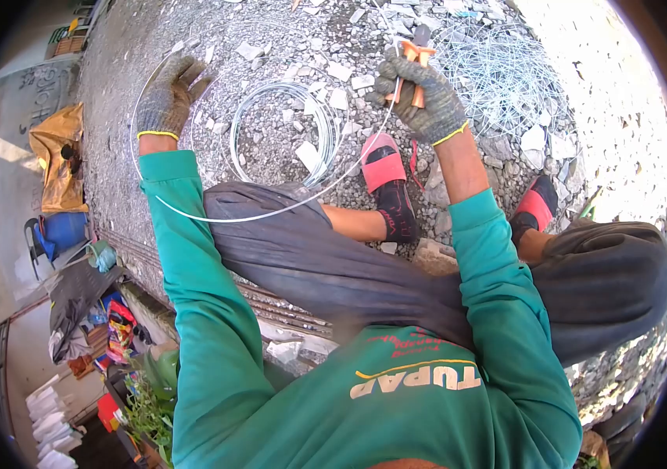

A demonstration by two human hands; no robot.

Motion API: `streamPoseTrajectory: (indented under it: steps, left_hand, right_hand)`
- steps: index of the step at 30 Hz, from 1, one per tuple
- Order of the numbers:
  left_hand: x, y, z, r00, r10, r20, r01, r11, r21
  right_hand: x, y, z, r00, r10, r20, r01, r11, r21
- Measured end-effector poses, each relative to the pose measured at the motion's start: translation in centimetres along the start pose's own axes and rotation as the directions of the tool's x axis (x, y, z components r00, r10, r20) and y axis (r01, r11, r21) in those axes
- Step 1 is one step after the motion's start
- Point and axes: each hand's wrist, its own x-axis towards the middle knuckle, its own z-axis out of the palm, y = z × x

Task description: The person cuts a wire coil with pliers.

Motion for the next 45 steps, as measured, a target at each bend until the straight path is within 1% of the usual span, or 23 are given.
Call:
streamPoseTrajectory:
  steps: [2, 3, 5, 6, 7, 8, 9, 11, 13, 17, 19, 20, 23, 25, 27, 29, 31, 32, 33, 34, 36, 39, 45]
  left_hand:
    - [1.1, -1.1, -5.9, 0.980, -0.015, -0.199, 0.045, 0.988, 0.147]
    - [1.6, -1.8, -8.3, 0.951, -0.009, -0.309, 0.068, 0.981, 0.182]
    - [0.9, -2.6, -10.8, 0.870, -0.144, -0.471, 0.297, 0.916, 0.269]
    - [2.1, -4.2, -14.2, 0.916, 0.067, -0.397, 0.261, 0.651, 0.713]
    - [3.5, -5.6, -17.4, 0.950, 0.213, -0.229, 0.186, 0.204, 0.961]
    - [4.2, -5.9, -18.6, 0.979, 0.141, -0.149, 0.139, 0.077, 0.987]
    - [3.3, -5.3, -17.1, 0.978, 0.143, -0.153, 0.143, 0.076, 0.987]
    - [0.1, -3.1, -8.9, 0.940, -0.193, -0.282, 0.304, 0.094, 0.948]
    - [-3.2, -2.0, -3.3, 0.961, -0.251, -0.116, 0.214, 0.410, 0.886]
    - [-8.0, -2.6, 8.0, 0.917, -0.109, 0.384, -0.212, 0.683, 0.699]
    - [-8.9, -5.4, 11.3, 0.782, -0.194, 0.592, -0.376, 0.611, 0.697]
    - [-9.6, -6.2, 12.5, 0.784, -0.191, 0.591, -0.374, 0.615, 0.695]
    - [-12.3, -7.1, 15.0, 0.688, -0.543, 0.482, 0.038, 0.690, 0.723]
    - [-12.0, -6.6, 15.1, 0.765, -0.471, 0.439, -0.039, 0.648, 0.761]
    - [-11.0, -4.4, 13.7, 0.633, -0.494, 0.596, -0.149, 0.678, 0.720]
    - [-10.5, -2.5, 12.4, 0.606, -0.555, 0.569, -0.126, 0.640, 0.758]
    - [-10.1, -1.8, 11.4, 0.542, -0.583, 0.606, -0.106, 0.668, 0.737]
    - [-10.2, -2.2, 11.4, 0.636, -0.494, 0.593, -0.108, 0.704, 0.702]
    - [-10.4, -1.7, 12.6, 0.634, -0.497, 0.592, -0.107, 0.703, 0.703]
    - [-10.8, -1.1, 14.3, 0.692, -0.429, 0.581, -0.206, 0.654, 0.728]
    - [-11.1, -1.9, 15.8, 0.764, -0.255, 0.592, -0.387, 0.553, 0.738]
    - [-10.5, -3.1, 15.1, 0.819, -0.140, 0.557, -0.382, 0.592, 0.710]
    - [-11.1, -1.4, 14.8, 0.867, -0.207, 0.453, -0.229, 0.642, 0.732]
  right_hand:
    - [0.1, -2.7, -1.4, 0.992, -0.116, 0.050, 0.115, 0.993, 0.021]
    - [-0.8, -3.7, 0.9, 0.955, -0.159, -0.250, 0.141, 0.986, -0.091]
    - [-0.5, -4.5, -0.5, 0.988, -0.144, -0.063, 0.144, 0.990, 0.000]
    - [-0.4, -4.0, -0.2, 0.988, -0.143, -0.060, 0.143, 0.990, 0.003]
    - [0.0, -3.2, 0.4, 0.976, -0.168, -0.137, 0.169, 0.986, -0.008]
    - [0.3, -2.3, 0.7, 0.958, -0.191, -0.215, 0.191, 0.981, -0.020]
    - [0.6, -1.5, 0.5, 0.954, -0.157, -0.255, 0.168, 0.986, 0.022]
    - [0.8, 0.4, 1.3, 0.943, -0.179, -0.281, 0.202, 0.978, 0.053]
    - [0.5, 1.2, 1.6, 0.950, -0.143, -0.278, 0.173, 0.981, 0.086]
    - [0.6, 2.8, 2.3, 0.946, -0.083, -0.312, 0.122, 0.987, 0.105]
    - [0.6, 4.0, 4.2, 0.928, -0.110, -0.355, 0.159, 0.981, 0.112]
    - [0.8, 4.3, 4.4, 0.920, -0.176, -0.350, 0.210, 0.976, 0.061]
    - [0.2, 3.1, 5.7, 0.910, -0.273, -0.313, 0.261, 0.962, -0.079]
    - [0.0, 1.1, 4.2, 0.913, -0.332, -0.239, 0.311, 0.943, -0.122]
    - [-0.6, -1.5, 3.6, 0.919, -0.312, -0.239, 0.302, 0.950, -0.079]
    - [-0.4, -3.6, 1.2, 0.931, -0.315, -0.186, 0.336, 0.937, 0.095]
    - [-0.9, -4.3, 1.0, 0.907, -0.322, -0.272, 0.344, 0.938, 0.035]
    - [-0.8, -4.0, 1.0, 0.899, -0.319, -0.301, 0.342, 0.939, 0.025]
    - [-0.6, -3.4, 1.4, 0.890, -0.314, -0.330, 0.338, 0.941, 0.015]
    - [-0.3, -2.1, 2.7, 0.915, -0.333, -0.228, 0.325, 0.943, -0.069]
    - [0.2, 1.0, 5.5, 0.916, -0.314, -0.248, 0.293, 0.949, -0.117]
    - [-0.1, 1.9, 6.2, 0.925, -0.290, -0.246, 0.293, 0.956, -0.025]
    - [-0.1, -1.4, 3.9, 0.910, -0.259, -0.324, 0.301, 0.950, 0.087]
